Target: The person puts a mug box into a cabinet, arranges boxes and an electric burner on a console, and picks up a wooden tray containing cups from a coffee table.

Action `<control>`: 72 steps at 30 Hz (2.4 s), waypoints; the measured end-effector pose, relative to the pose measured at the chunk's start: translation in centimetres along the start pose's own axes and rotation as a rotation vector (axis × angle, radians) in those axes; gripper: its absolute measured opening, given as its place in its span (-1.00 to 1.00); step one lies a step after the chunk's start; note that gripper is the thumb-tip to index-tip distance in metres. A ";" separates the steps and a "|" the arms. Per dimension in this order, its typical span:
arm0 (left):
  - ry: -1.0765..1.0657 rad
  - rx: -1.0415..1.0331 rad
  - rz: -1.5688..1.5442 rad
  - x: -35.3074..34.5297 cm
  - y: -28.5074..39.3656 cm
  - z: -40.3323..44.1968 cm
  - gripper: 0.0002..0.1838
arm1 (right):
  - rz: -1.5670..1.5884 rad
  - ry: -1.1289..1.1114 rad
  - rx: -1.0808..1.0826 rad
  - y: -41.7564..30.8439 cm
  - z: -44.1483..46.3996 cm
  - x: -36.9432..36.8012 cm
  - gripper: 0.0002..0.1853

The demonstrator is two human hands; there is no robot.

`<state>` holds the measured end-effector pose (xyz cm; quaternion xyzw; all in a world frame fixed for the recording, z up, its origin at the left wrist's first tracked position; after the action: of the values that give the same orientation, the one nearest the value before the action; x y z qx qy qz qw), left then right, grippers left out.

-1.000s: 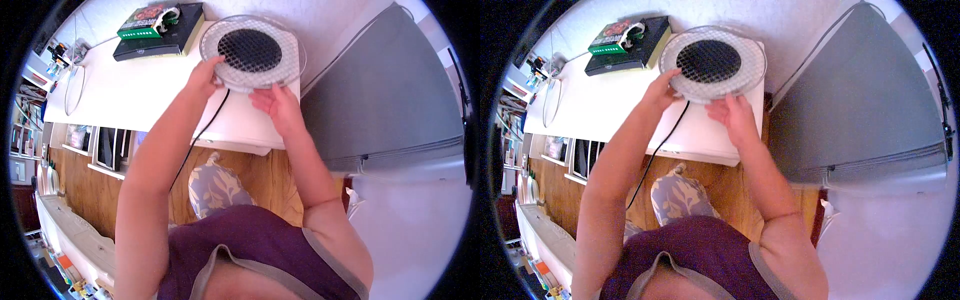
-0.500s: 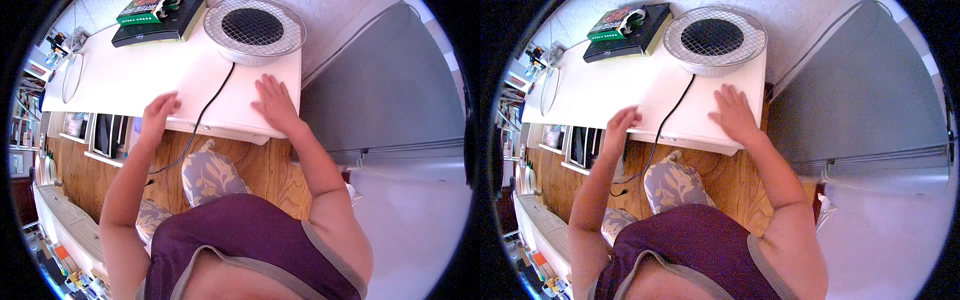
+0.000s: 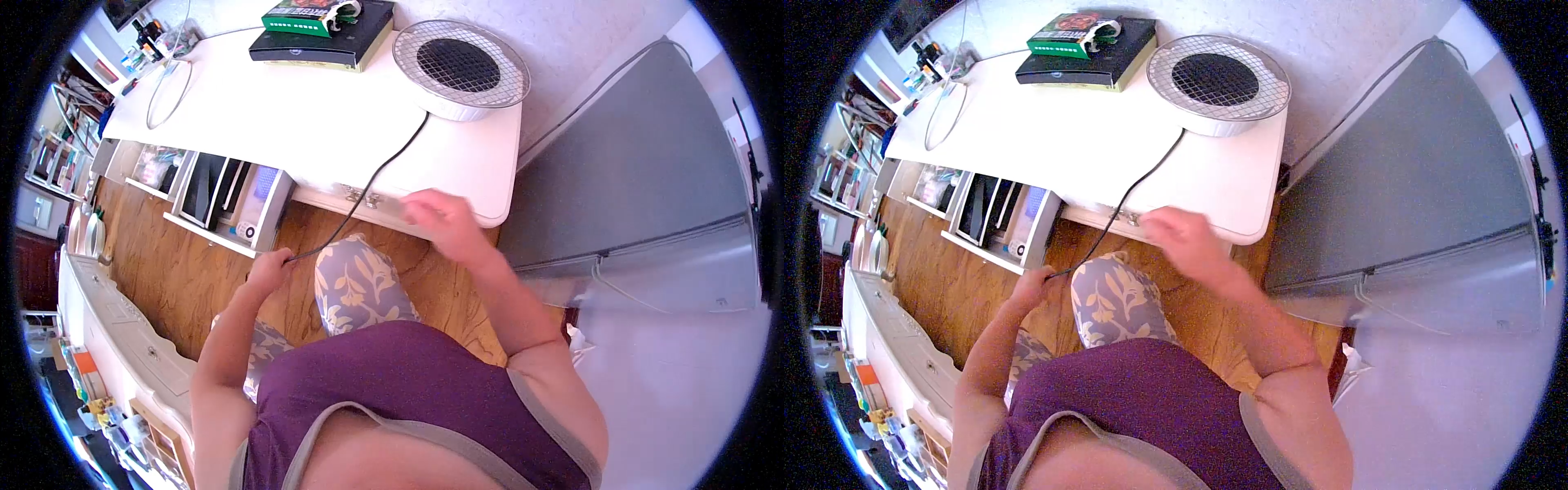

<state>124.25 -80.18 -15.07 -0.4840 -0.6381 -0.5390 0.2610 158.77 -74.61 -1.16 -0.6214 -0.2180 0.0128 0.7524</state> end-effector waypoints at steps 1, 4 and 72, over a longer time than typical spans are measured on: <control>0.049 0.060 -0.010 1.7 1.3 -0.7 -0.80 | -0.107 -0.064 0.222 -0.6 0.3 -1.9 -0.81; 0.240 0.011 0.053 6.3 4.9 -2.6 -0.86 | -0.395 -0.090 0.800 -3.8 1.3 -8.3 -0.65; 0.210 -0.269 -0.536 20.3 6.3 -10.5 -0.84 | 0.829 1.108 -0.375 7.8 20.5 3.9 -0.41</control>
<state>119.94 -83.51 7.95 -0.2703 -0.6354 -0.7153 0.1078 157.17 -52.68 -4.55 -0.6870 0.4515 -0.0576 0.5665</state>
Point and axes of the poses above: each hand's wrist, its own z-axis towards the middle knuckle, its own x-axis out of the back of the hand, y = z × x, the point moved 2 cm from there along z, towards the middle knuckle, and after that the axes turned 2 degrees about -z, right-handed, at the moved point
